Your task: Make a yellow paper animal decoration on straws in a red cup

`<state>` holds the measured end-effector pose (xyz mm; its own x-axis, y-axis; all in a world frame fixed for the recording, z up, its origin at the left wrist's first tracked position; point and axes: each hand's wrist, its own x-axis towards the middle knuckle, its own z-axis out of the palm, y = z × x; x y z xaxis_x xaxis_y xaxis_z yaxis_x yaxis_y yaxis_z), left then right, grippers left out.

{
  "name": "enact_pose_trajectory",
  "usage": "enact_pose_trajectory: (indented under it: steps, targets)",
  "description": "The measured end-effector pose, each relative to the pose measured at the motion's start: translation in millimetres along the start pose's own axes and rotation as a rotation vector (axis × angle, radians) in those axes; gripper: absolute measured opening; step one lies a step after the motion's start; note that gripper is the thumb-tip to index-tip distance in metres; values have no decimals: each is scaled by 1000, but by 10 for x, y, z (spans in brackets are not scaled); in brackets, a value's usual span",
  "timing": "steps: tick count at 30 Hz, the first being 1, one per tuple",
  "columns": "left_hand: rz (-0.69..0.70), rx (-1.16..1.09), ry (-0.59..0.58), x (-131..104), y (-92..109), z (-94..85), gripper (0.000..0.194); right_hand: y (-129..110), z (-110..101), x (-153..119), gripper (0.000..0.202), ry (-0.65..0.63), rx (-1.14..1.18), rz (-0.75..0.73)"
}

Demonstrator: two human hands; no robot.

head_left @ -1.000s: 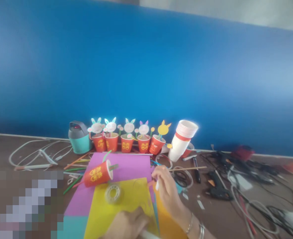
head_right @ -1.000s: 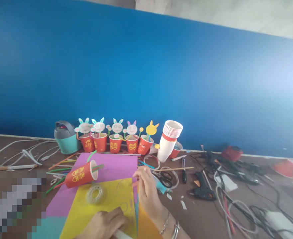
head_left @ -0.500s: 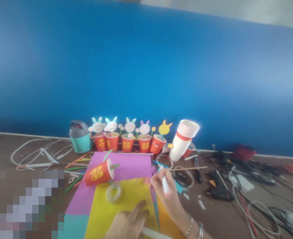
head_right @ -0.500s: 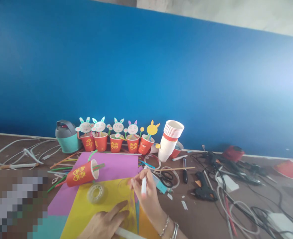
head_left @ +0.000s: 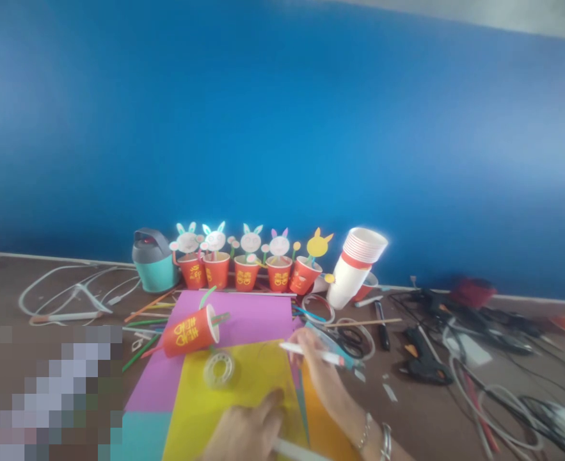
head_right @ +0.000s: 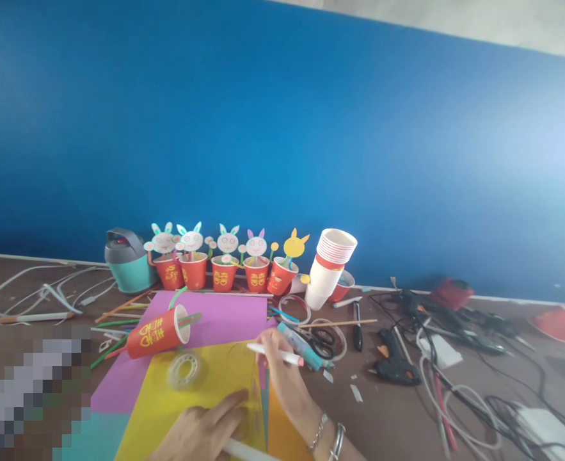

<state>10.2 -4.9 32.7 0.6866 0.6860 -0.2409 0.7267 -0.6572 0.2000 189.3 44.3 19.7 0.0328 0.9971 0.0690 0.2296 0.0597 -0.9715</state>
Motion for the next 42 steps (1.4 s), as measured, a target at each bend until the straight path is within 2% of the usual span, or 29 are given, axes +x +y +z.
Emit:
enact_pose_trajectory:
  steps: [3,7,11,15,26,42]
  targets:
    - [-51,-16,26,-12,11,2,42,-39,35,-24,34,-107,-58,47]
    - [-97,-38,9,-23,34,-32,48,-45,75,-8,21,-47,-176,31]
    - [-125,-125,36,-27,43,-58,56,-8,94,9,23,-49,-185,37]
    - [-148,-165,14,-24,36,-55,58,-14,95,7,23,-68,-229,36]
    - [-137,-131,15,-25,55,-103,53,-74,82,-4,22,-69,-330,-27]
    - [-144,-159,31,-33,32,-63,56,-17,103,3,22,-28,-309,-38]
